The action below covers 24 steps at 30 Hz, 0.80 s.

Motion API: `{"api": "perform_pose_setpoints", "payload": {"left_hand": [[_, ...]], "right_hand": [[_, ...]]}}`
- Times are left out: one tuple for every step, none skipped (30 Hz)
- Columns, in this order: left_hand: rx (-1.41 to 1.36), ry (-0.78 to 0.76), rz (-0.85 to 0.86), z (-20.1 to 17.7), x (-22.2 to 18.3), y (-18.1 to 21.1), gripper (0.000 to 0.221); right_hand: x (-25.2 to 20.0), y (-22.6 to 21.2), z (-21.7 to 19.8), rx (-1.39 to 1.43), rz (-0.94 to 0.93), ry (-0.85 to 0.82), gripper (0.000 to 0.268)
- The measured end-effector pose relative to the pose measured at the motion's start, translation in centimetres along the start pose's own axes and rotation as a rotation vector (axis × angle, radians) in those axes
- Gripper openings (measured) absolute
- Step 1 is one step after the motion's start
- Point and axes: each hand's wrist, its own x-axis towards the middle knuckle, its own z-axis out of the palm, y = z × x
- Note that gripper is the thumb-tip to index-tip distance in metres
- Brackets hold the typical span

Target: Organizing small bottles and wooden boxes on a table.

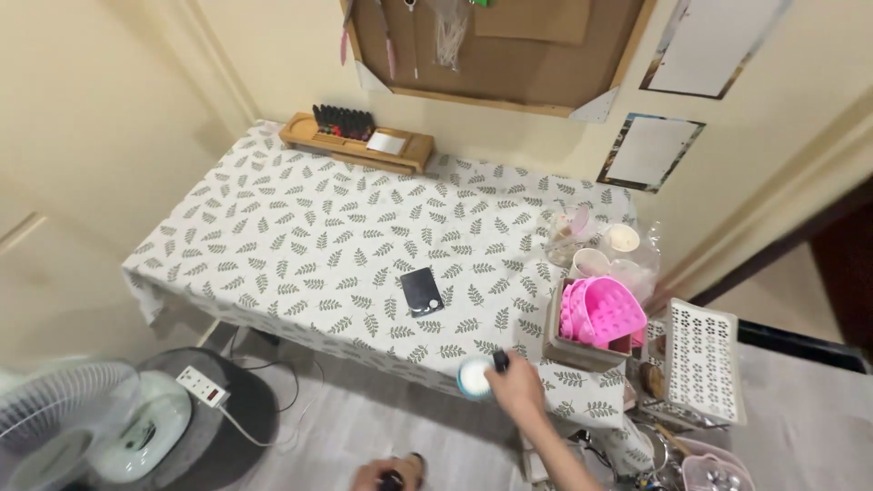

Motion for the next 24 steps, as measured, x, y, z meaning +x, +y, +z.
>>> {"api": "perform_pose_setpoints", "payload": {"left_hand": [[-0.012,0.005,0.002,-1.9,4.7,1.8,0.036],[-0.021,0.017,0.001,-4.2,9.0,3.7,0.036],[-0.031,0.030,0.000,-6.9,13.0,5.8,0.037],[-0.040,0.032,0.000,-8.2,15.7,7.2,0.037],[-0.077,-0.019,-0.013,-9.5,18.5,8.5,0.040],[-0.109,-0.073,-0.029,-11.3,21.0,9.6,0.044],[-0.113,-0.074,-0.031,-12.5,23.5,11.3,0.044],[-0.017,-0.084,-0.110,-14.0,25.6,12.9,0.046],[0.078,-0.094,-0.189,-15.5,28.0,14.5,0.047],[0.070,-0.079,-0.177,-15.2,30.1,10.5,0.047],[0.080,-0.115,-0.175,-14.8,32.5,6.7,0.050],[0.099,-0.157,-0.189,-15.0,34.0,2.9,0.052],[0.100,-0.147,-0.192,-15.0,36.0,0.8,0.052],[0.087,-0.089,-0.128,-14.9,38.5,-1.2,0.054],[0.075,-0.029,-0.066,-14.7,40.9,-3.3,0.055],[0.082,-0.035,-0.080,-16.0,42.8,-1.5,0.055],[0.116,-0.035,-0.146,-17.3,44.8,0.3,0.052],[0.137,-0.032,-0.193,-17.6,48.4,2.2,0.049],[0.133,-0.034,-0.189,-17.5,51.3,2.0,0.049],[0.076,-0.108,-0.315,-17.8,53.3,1.6,0.051],[0.019,-0.181,-0.442,-18.0,55.2,1.2,0.052],[0.020,-0.199,-0.444,-18.1,57.7,3.1,0.052],[0.082,-0.172,-0.484,-18.1,60.3,5.0,0.051],[0.142,-0.141,-0.514,-17.9,63.3,6.8,0.051]], "right_hand": [[1.0,-1.1,0.1,-0.005,0.009,0.011,0.040],[2.2,-2.3,0.3,0.012,0.057,0.024,0.040],[3.6,-3.4,0.6,0.030,0.105,0.038,0.039],[5.5,-3.4,1.2,0.025,0.102,0.045,0.039],[7.6,-3.5,1.8,0.014,0.131,0.103,0.041],[9.3,-3.4,2.7,0.004,0.162,0.156,0.042],[10.7,-2.4,3.5,0.000,0.163,0.158,0.042],[11.9,-1.3,4.6,-0.048,0.147,0.160,0.043],[13.3,-0.4,5.7,-0.096,0.131,0.162,0.045],[13.0,-2.2,5.1,-0.089,0.115,0.174,0.045],[12.8,-4.1,4.6,-0.110,0.103,0.244,0.045],[11.9,-5.5,4.2,-0.138,0.096,0.297,0.046],[11.6,-7.3,3.8,-0.139,0.086,0.294,0.046],[11.4,-9.2,3.2,-0.117,0.125,0.342,0.046],[11.2,-11.0,2.7,-0.095,0.164,0.389,0.047],[12.4,-10.7,3.9,-0.105,0.169,0.375,0.047],[13.6,-10.3,5.1,-0.050,0.043,0.412,0.043],[15.7,-10.7,5.9,0.015,-0.085,0.469,0.040],[17.4,-13.9,6.1,0.015,-0.083,0.475,0.040],[18.3,-16.6,6.7,0.091,-0.177,0.426,0.042],[19.3,-19.2,7.4,0.167,-0.271,0.375,0.045],[20.3,-22.6,7.8,0.162,-0.253,0.378,0.045],[21.5,-26.0,8.2,0.242,-0.257,0.244,0.043],[23.0,-29.5,8.7,0.327,-0.265,0.118,0.042]]}}
